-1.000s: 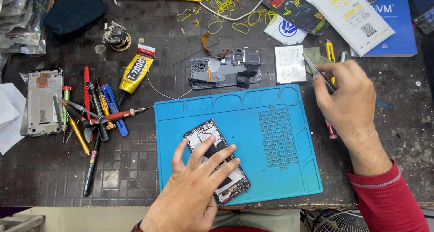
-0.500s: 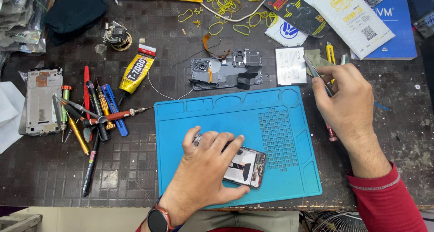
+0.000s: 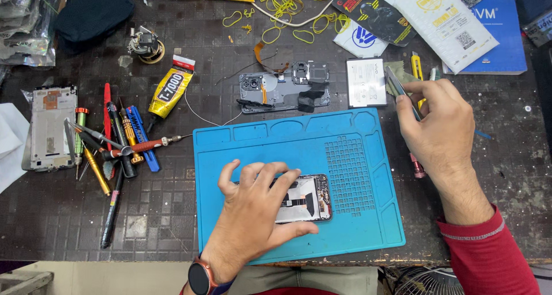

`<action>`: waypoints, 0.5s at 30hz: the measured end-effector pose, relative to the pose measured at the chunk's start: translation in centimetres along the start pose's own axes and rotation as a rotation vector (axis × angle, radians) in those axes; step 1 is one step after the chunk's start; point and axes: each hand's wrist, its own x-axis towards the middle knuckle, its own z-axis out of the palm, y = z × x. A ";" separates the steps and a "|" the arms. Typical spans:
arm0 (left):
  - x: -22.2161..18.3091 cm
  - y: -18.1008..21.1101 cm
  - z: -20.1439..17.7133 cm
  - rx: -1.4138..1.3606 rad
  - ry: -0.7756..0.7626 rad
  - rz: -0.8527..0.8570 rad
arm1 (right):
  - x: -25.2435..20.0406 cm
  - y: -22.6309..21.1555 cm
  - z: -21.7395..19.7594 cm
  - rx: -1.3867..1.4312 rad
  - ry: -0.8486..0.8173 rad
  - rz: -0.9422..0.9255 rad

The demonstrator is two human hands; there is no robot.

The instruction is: The person reassembles a disassembled smartphone on a blue work mat. They place a battery into the chassis, then use tweezers to position and press down small components and connectors near the top edge of the phone.

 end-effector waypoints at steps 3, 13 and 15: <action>-0.2 1.8 -2.0 -0.421 0.063 0.081 | 0.1 0.1 0.2 -0.019 -0.005 0.023; -0.6 6.7 -2.8 -0.928 -0.199 0.253 | 0.1 0.5 0.3 -0.009 -0.010 0.018; -0.3 7.5 -3.2 -0.922 -0.184 0.252 | 0.1 0.5 0.3 -0.015 0.001 -0.001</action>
